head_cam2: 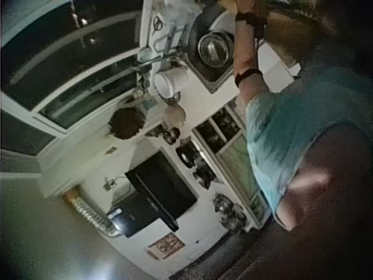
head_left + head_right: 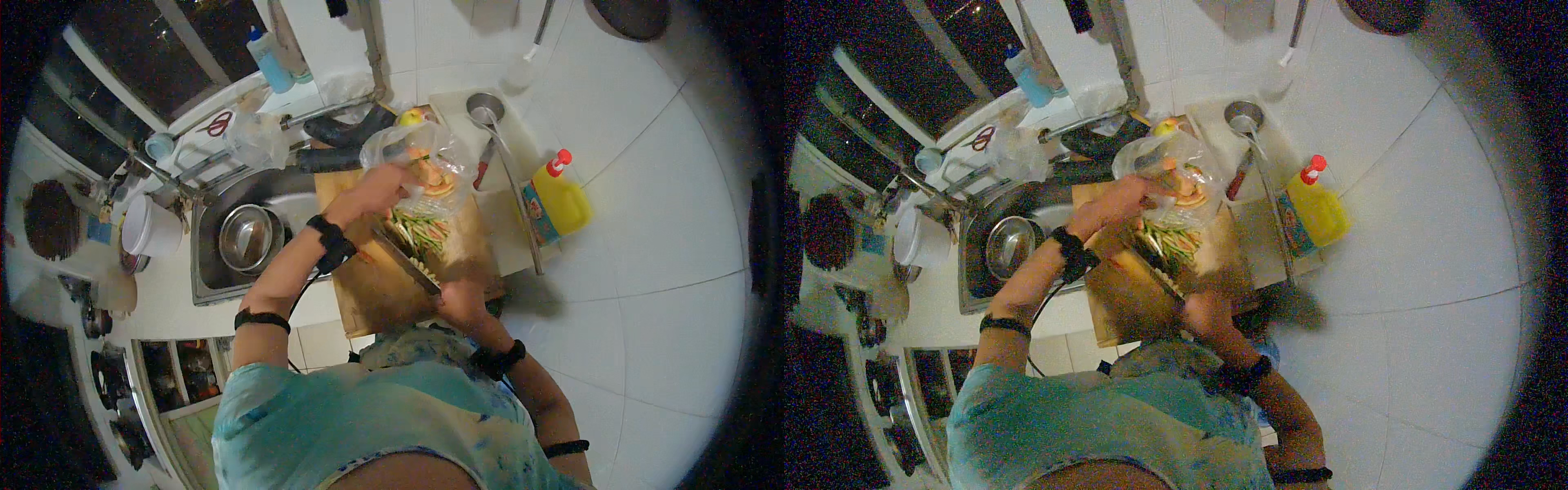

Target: The person slices green vegetables into thin strips on a wooden cutting board using a knife. The sliced pieces are gathered and placed into a plastic bag. The person repeats this process with additional vegetable pieces.

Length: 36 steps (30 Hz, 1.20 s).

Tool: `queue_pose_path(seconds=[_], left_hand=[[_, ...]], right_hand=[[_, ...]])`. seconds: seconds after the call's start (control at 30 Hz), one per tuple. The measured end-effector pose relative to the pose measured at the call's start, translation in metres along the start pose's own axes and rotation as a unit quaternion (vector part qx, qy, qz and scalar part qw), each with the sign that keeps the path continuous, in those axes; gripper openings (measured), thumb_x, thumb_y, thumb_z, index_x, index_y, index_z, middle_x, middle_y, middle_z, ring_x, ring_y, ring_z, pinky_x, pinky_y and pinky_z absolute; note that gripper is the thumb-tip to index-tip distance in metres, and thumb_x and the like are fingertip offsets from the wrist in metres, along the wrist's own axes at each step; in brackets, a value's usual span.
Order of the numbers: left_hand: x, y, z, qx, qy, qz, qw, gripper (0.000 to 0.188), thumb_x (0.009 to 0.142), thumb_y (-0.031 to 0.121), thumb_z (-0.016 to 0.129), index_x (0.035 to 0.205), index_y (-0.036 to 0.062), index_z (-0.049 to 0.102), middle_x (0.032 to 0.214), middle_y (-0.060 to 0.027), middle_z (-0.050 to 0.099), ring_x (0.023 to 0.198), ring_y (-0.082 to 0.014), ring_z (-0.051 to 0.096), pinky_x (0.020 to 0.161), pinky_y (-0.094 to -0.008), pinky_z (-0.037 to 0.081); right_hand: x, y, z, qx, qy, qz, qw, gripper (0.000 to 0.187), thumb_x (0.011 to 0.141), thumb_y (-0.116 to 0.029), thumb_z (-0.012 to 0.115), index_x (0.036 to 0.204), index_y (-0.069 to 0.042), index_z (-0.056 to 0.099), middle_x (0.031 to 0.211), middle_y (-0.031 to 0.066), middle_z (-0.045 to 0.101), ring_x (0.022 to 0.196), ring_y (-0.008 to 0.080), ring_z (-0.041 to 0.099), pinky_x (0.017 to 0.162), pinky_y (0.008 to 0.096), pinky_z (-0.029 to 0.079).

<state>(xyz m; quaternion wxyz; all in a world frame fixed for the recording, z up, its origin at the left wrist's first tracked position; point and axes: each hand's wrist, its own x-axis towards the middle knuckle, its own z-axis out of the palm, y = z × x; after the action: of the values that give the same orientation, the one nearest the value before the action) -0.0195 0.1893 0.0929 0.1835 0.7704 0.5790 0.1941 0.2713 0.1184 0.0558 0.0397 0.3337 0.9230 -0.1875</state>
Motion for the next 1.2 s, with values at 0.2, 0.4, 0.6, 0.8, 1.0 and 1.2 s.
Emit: queue_pose_path(seconds=[0.2, 0.4, 0.6, 0.8, 1.0, 1.2], left_hand=[[0.049, -0.013, 0.045, 0.006, -0.091, 0.118, 0.989, 0.038, 0.074, 0.007, 0.065, 0.111, 0.0116, 0.062, 0.118, -0.0121, 0.057, 0.104, -0.0342, 0.056, 0.086, -0.0395, 0.047], [0.051, -0.026, 0.058, 0.105, -0.08, 0.154, 0.979, 0.037, 0.075, 0.018, 0.065, 0.111, 0.011, 0.061, 0.119, -0.0099, 0.055, 0.108, -0.0312, 0.054, 0.082, -0.041, 0.047], [0.039, 0.001, 0.02, 0.016, -0.044, 0.033, 0.998, 0.04, 0.077, 0.015, 0.066, 0.117, 0.0148, 0.061, 0.121, -0.009, 0.056, 0.107, -0.0296, 0.057, 0.088, -0.0371, 0.046], [-0.001, 0.029, -0.012, -0.4, 0.07, -0.039, 0.913, 0.041, 0.08, 0.005, 0.066, 0.12, 0.0013, 0.059, 0.122, -0.0073, 0.059, 0.112, -0.0153, 0.053, 0.093, -0.0318, 0.046], [-0.071, 0.079, -0.053, -0.617, 0.214, -0.087, 0.753, 0.042, 0.084, 0.004, 0.061, 0.125, -0.0004, 0.053, 0.124, -0.01, 0.056, 0.11, -0.0178, 0.056, 0.092, -0.0313, 0.048], [-0.151, 0.081, -0.055, -0.585, 0.353, -0.058, 0.728, 0.048, 0.084, 0.015, 0.065, 0.126, -0.0016, 0.051, 0.129, -0.0102, 0.053, 0.119, -0.0245, 0.05, 0.104, -0.0462, 0.038]], right_hand=[[0.005, 0.002, -0.003, -0.047, -0.013, -0.05, 0.998, 0.019, 0.069, -0.024, 0.059, 0.061, -0.007, 0.064, 0.063, 0.0144, 0.063, 0.064, 0.033, 0.064, 0.058, 0.0435, 0.051], [0.007, 0.01, 0.002, -0.017, -0.023, -0.079, 0.996, 0.02, 0.074, -0.023, 0.057, 0.063, -0.008, 0.065, 0.067, 0.0145, 0.064, 0.066, 0.0325, 0.065, 0.057, 0.0437, 0.051], [0.01, 0.011, -0.014, -0.024, -0.054, -0.063, 0.996, 0.028, 0.078, -0.029, 0.057, 0.069, -0.004, 0.066, 0.07, 0.0168, 0.064, 0.07, 0.0342, 0.065, 0.062, 0.0442, 0.052], [0.016, 0.019, -0.001, -0.017, -0.092, -0.06, 0.994, 0.032, 0.077, -0.032, 0.059, 0.072, -0.002, 0.067, 0.073, 0.02, 0.064, 0.072, 0.037, 0.064, 0.066, 0.0469, 0.051], [0.011, 0.011, -0.02, 0.03, -0.053, -0.027, 0.998, 0.023, 0.075, -0.024, 0.063, 0.077, -0.002, 0.069, 0.073, 0.021, 0.065, 0.069, 0.0378, 0.065, 0.065, 0.0476, 0.053], [0.014, 0.015, -0.015, 0.037, -0.036, -0.05, 0.997, 0.029, 0.076, -0.028, 0.063, 0.074, 0.001, 0.065, 0.073, 0.0237, 0.062, 0.07, 0.0409, 0.062, 0.065, 0.0478, 0.051]])
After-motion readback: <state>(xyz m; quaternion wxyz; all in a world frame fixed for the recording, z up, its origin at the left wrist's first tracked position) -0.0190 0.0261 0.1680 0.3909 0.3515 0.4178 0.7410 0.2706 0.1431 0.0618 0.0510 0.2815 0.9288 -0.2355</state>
